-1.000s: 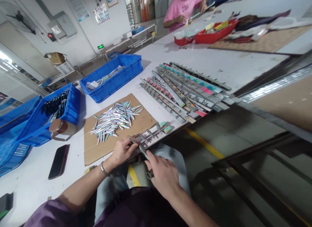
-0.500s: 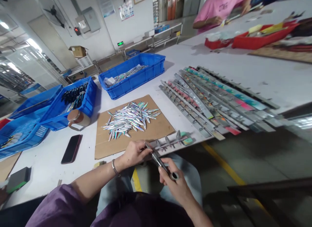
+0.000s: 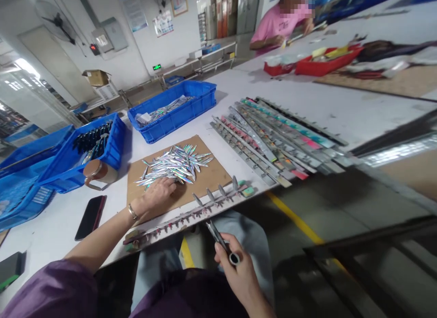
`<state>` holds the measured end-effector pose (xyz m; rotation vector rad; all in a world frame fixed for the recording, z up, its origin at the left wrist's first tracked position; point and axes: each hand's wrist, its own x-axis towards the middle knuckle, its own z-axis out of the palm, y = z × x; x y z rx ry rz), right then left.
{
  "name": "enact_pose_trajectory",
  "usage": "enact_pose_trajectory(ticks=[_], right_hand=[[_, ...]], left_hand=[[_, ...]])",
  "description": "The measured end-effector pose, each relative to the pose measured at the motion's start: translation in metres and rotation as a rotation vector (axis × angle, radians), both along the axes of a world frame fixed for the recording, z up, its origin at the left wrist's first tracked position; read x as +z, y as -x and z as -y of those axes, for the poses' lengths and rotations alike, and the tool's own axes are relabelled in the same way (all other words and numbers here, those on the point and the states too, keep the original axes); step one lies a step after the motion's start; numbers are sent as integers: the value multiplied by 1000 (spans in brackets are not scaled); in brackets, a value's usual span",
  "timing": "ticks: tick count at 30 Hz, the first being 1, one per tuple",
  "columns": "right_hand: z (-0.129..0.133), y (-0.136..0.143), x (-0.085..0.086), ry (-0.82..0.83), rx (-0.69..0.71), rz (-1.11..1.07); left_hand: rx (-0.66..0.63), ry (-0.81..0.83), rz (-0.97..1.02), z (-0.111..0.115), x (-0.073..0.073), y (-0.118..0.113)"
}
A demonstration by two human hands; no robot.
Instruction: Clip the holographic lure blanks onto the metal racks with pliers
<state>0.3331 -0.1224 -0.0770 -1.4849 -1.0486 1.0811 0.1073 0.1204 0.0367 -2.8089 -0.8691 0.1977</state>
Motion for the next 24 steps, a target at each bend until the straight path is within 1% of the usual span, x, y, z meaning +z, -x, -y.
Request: enact_pose_trajectory(ticks=[1,3,6,7,8,10,12,13,14,16,18,20,21,22,24], right_hand=[[2,1,1,5,-9,3],[4,5,4,15,-26,-2],[5,13,9,27,-53,-36],[5,15,10,32,-60,-55],[4,18,12,36,-64,-79],[1,24,16,43,-71,-148],[-3,30,22,42,-80,-249],[-6,34,25,44,-98,-314],[-8,37,28,53,-128,-390],[-12,44,33,96,-201,-575],[-16,49,37,142,-252,-755],[-18,53,38,162,-256,-862],[-20,55,38,160,-255,-871],[-21,56,38,152,-255,-845],[-23,59,37,117,-255,-711]], left_hand=[[2,21,50,0,0,4],[64,58,219,-1,-1,16],[247,68,558,-1,-3,44],[301,68,627,-1,-4,55],[339,73,647,0,-4,65],[372,81,546,2,-3,81],[374,77,388,7,-1,88],[382,73,352,11,1,88],[395,77,364,16,2,85],[416,150,507,28,2,70],[418,355,743,41,-3,48],[394,663,960,55,-12,22],[379,796,1038,60,-16,10],[365,880,1092,65,-20,-1],[344,936,1135,71,-26,-17]])
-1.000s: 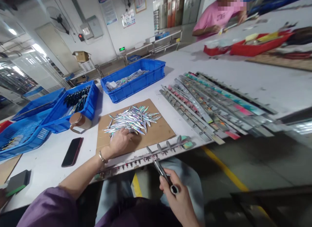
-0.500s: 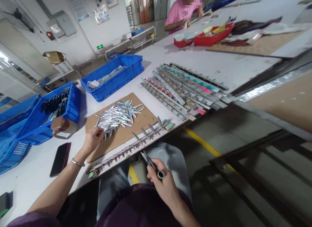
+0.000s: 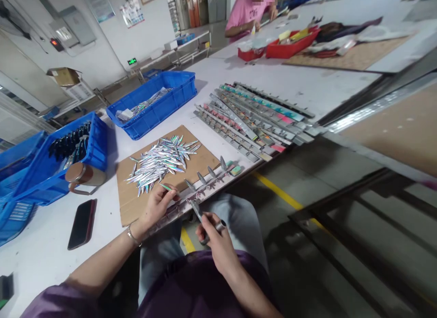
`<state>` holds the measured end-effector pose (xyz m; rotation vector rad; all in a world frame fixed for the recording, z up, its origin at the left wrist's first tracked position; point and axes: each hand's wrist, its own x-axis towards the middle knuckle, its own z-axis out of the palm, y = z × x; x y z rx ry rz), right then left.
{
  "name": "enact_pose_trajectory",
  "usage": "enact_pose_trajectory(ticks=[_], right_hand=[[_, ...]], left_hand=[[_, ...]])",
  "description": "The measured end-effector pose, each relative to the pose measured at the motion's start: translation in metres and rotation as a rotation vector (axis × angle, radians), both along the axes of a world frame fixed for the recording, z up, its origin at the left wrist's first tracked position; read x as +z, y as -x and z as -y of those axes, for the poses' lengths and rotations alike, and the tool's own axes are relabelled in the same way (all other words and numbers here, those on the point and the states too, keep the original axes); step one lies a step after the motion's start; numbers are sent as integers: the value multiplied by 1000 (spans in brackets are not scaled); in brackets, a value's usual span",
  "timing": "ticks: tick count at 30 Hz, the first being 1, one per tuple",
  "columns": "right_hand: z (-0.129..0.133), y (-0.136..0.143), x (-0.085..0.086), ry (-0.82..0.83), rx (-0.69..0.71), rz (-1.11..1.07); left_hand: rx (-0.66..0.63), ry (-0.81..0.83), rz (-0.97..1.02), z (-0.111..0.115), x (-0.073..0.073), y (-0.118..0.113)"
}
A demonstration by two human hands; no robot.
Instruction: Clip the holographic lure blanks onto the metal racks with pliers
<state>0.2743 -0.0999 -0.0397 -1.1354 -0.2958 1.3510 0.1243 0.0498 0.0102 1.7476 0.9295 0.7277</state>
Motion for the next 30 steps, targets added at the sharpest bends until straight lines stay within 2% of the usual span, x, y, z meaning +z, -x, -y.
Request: enact_pose_trajectory(ticks=[4,11,14,16,20,22,24,25,28,30], right_hand=[[1,1,-2,-32,39,274],[9,-3,-5,-44,115,343],[7,0,-12,-56,150,521],[4,2,-15,-63,178,788],[3,0,-12,-94,216,1586],[3,-4,-8,-106,246,1798],[3,-7,-5,-116,266,1705],[2,-8,-5,-116,260,1536],[-2,-4,-8,-57,191,712],[-4,0,-10,-11,169,271]], left_hand=[[-1,-37,-38,0,-5,-8],[-63,-46,-64,-4,-6,-4],[-85,-102,-102,-3,-3,-5],[-89,-157,-131,-2,0,-6],[-127,-322,-194,1,2,-9],[-180,-401,-213,1,3,-11],[-212,-452,-217,2,3,-13],[-213,-467,-218,3,2,-14],[-178,-494,-220,5,1,-14],[-168,-508,-224,6,1,-13]])
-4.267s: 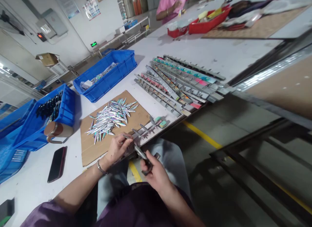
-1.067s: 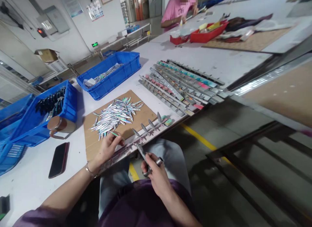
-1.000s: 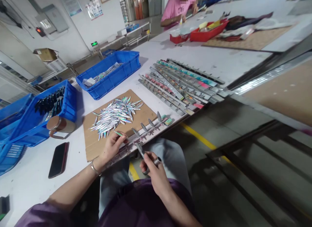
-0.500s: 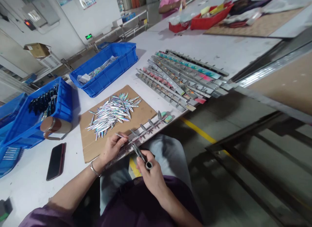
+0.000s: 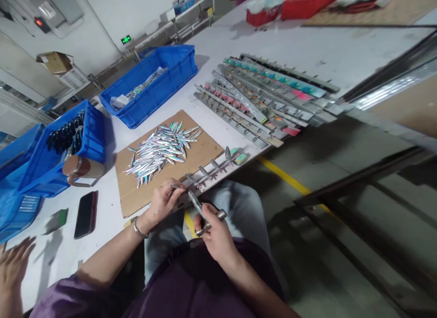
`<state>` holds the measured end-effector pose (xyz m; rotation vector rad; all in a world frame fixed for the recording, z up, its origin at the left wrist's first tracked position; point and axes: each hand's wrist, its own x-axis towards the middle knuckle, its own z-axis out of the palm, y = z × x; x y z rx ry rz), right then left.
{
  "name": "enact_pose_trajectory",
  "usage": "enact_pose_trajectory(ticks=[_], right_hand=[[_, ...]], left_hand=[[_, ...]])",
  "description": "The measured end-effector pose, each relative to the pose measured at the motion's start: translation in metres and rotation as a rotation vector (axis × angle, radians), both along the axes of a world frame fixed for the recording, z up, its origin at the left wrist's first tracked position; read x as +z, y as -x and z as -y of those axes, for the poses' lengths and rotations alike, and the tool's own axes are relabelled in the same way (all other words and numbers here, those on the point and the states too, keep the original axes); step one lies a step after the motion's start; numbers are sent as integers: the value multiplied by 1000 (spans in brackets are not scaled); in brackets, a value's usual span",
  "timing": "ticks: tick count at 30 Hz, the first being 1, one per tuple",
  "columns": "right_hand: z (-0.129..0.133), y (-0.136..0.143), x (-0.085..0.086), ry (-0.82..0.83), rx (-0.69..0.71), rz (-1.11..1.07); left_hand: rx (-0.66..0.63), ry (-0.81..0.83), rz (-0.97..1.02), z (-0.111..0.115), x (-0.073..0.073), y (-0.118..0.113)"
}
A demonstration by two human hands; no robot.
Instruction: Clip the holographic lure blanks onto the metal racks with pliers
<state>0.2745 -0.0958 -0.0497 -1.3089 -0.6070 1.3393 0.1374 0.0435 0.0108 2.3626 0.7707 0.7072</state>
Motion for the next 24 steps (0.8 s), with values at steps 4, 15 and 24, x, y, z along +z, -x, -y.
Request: enact_pose_trajectory(ticks=[4,15,24], right_hand=[[1,-2,-1,33,-15,-180],[7,-22,21,-253,219,1726],[-10,-20,3,-66,163,217]], left_hand=[[12,2,-20,2,1,0],[45,53,-40,-2,-2,-2],[43,44,-29,-1,-4,-1]])
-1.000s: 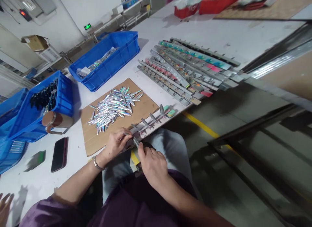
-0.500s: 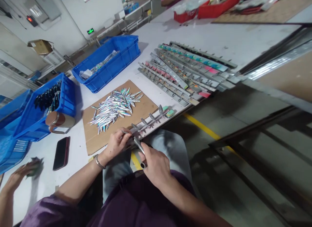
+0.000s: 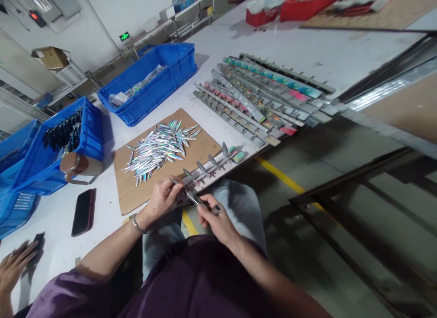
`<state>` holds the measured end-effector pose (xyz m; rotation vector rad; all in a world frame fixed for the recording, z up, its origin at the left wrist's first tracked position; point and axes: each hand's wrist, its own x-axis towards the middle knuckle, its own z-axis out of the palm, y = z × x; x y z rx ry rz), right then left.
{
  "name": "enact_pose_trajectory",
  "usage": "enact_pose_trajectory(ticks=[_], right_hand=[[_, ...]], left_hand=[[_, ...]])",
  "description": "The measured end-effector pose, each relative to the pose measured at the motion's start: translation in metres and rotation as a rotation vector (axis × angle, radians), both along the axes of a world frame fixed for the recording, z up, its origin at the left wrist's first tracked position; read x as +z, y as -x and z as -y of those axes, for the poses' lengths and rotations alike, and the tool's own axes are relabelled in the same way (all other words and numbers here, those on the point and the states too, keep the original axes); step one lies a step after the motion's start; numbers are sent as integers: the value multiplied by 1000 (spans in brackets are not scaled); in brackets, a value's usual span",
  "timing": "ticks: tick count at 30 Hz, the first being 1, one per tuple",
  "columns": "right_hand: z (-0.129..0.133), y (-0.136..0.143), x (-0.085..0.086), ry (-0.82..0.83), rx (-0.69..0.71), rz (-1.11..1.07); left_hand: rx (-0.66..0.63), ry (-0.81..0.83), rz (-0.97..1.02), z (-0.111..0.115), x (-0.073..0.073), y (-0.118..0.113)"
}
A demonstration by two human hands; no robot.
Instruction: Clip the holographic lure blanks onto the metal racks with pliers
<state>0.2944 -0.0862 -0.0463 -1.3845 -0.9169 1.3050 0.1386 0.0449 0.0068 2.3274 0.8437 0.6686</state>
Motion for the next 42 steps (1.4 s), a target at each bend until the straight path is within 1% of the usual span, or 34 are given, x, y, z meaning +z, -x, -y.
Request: enact_pose_trajectory(ticks=[2,4,5,6,7,9,11,12,13,14,16,18,20,21,23,25,27,28,29,30,31,33,34,35,36,37,39,42], right_hand=[[-2,10,-8,54,2,-261],[0,15,-12,92,-4,-440],[2,14,-12,95,-20,-467],[5,10,-11,77,-36,-393],[8,5,-8,34,-45,-205],[12,-8,1,-95,-21,366],[14,-17,14,-219,76,946],[13,-18,20,-266,127,1172],[13,-18,27,-299,171,1345],[12,-15,33,-322,204,1468],[10,-8,39,-347,233,1586],[11,-5,35,-352,238,1564],[11,-7,22,-331,229,1439],[11,-10,13,-309,219,1339],[10,-17,-7,-242,188,1053],[9,-24,-23,-188,148,698],[9,-26,-31,-140,118,435],[9,-26,-33,-116,105,365],[10,-25,-33,-94,99,332],[10,-24,-33,-75,97,321],[11,-23,-32,-62,92,319],[13,-20,-31,-48,72,324],[14,-19,-31,-46,63,330],[15,-18,-31,-46,56,337],[16,-18,-32,-45,53,348],[16,-17,-33,-44,60,360],[16,-16,-35,-50,76,379],[17,-12,-32,-72,52,401]], left_hand=[[-13,-7,-8,1,1,0],[-24,-13,-23,2,1,0],[-25,-15,-30,3,2,0],[-22,-15,-38,3,2,1],[-18,-12,-46,3,2,1],[-11,-3,-55,2,1,1],[-7,5,-63,1,0,1],[-8,6,-68,1,0,1],[-10,3,-71,1,-1,1],[-11,0,-76,1,-2,1],[-17,-6,-88,1,-4,2],[-25,-13,-105,0,-7,3],[-36,-31,-119,1,-12,3],[-40,-41,-127,2,-14,2],[-33,-53,-146,5,-17,0],[-23,-41,-166,9,-16,-2],[-59,6,-169,8,-8,1],[-86,32,-166,4,-2,5],[-96,49,-167,-5,6,11],[-69,49,-176,-18,15,20],[-4,30,-205,-35,25,30],[277,-68,-329,-78,42,55],[421,-124,-462,-101,49,68],[535,-175,-622,-125,54,81],[587,-204,-768,-146,57,92],[604,-212,-824,-165,58,101],[570,-217,-891,-193,56,113],[495,-218,-932,-215,49,116]])
